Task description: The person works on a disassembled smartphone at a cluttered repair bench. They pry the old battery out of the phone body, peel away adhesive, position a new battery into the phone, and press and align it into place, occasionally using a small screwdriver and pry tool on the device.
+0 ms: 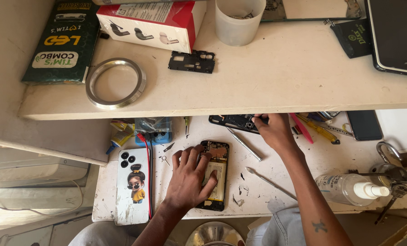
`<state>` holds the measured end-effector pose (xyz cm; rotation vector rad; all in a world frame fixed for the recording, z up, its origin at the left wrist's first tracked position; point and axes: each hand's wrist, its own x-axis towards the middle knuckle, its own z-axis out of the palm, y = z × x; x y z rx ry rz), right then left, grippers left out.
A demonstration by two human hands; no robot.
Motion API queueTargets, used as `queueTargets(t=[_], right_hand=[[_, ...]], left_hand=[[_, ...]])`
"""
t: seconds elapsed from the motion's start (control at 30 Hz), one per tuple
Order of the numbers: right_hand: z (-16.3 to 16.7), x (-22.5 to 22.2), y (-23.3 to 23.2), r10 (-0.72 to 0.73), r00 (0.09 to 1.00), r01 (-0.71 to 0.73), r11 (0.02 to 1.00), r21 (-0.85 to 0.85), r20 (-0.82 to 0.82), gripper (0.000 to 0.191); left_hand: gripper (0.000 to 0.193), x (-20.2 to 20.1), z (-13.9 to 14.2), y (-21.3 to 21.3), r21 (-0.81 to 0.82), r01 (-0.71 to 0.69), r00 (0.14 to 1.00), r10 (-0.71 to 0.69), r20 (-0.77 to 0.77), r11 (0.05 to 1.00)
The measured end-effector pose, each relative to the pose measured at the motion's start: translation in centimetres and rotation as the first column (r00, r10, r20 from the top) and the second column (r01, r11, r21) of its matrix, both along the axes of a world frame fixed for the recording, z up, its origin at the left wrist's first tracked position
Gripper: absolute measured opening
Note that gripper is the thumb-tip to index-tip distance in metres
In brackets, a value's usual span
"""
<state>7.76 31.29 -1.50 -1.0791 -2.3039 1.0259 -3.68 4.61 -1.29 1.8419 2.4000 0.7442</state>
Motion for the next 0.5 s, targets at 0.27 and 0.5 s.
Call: queueTargets(t=[0.27, 0.5], right_hand=[[1.2, 0.0, -0.3, -0.077, 0.997, 0.078, 0.996, -0.047, 0.018, 0.013], [1.8, 0.3, -0.6, 0.026, 0.989, -0.034, 0.998, 0.056, 0.145, 0.036]], left_hand=[[0.05, 0.0, 0.0, 0.0, 0.003, 0.0, 1.0, 0.0, 0.0, 1.0], [0.049, 0.0, 0.5, 0.0, 0.034, 0.006, 1.0, -0.006, 0.017, 0.999]])
